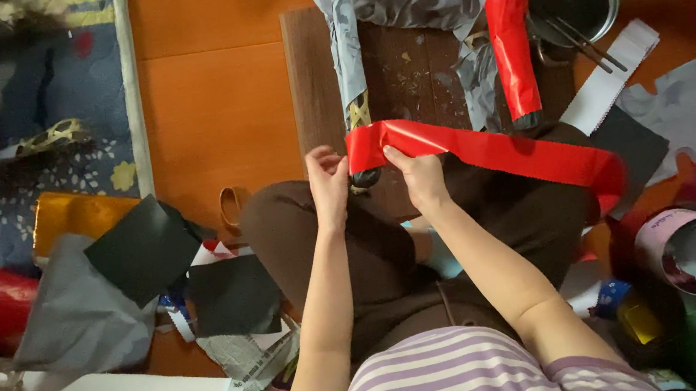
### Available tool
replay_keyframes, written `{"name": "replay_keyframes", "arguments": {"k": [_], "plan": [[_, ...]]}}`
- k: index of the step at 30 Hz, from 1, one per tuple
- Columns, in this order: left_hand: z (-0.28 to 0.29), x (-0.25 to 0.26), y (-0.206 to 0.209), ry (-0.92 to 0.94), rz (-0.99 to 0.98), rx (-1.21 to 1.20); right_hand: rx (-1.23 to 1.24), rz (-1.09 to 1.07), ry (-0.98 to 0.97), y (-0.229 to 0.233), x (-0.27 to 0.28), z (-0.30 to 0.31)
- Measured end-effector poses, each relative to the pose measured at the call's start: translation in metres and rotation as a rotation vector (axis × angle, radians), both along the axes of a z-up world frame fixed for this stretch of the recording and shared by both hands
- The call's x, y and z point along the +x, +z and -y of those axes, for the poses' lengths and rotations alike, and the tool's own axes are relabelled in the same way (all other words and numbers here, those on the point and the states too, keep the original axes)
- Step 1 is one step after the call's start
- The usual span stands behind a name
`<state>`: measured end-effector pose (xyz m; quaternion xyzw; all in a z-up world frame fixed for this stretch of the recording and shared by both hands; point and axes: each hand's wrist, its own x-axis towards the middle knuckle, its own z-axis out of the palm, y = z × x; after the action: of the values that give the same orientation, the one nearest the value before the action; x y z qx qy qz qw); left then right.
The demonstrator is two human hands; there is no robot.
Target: Wrapping red tape around the legs of a paper-mache giraffe sculpture
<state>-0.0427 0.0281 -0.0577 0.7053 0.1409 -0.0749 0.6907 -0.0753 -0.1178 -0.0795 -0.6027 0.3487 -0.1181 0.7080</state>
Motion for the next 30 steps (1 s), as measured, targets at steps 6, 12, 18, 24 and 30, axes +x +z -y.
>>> {"name": "replay_keyframes", "arguments": {"k": [6, 12, 18, 24, 30], "plan": [[-0.002, 0.006, 0.022, -0.210, 0.196, 0.195, -0.045, -0.139, 0.029, 0.002, -0.001, 0.001], [0.022, 0.005, 0.100, -0.411, -0.111, 0.088, -0.097, -0.224, 0.096, -0.028, 0.002, 0.002], [0.027, 0.022, 0.049, -0.440, -0.163, 0.220, 0.218, -0.190, -0.085, -0.011, 0.009, 0.007], [0.036, 0.015, 0.041, -0.338, -0.156, 0.158, 0.320, -0.295, -0.021, 0.059, 0.001, -0.011], [0.031, 0.016, 0.054, -0.371, -0.188, 0.261, -0.033, -0.075, 0.405, 0.086, -0.028, -0.002]]}}
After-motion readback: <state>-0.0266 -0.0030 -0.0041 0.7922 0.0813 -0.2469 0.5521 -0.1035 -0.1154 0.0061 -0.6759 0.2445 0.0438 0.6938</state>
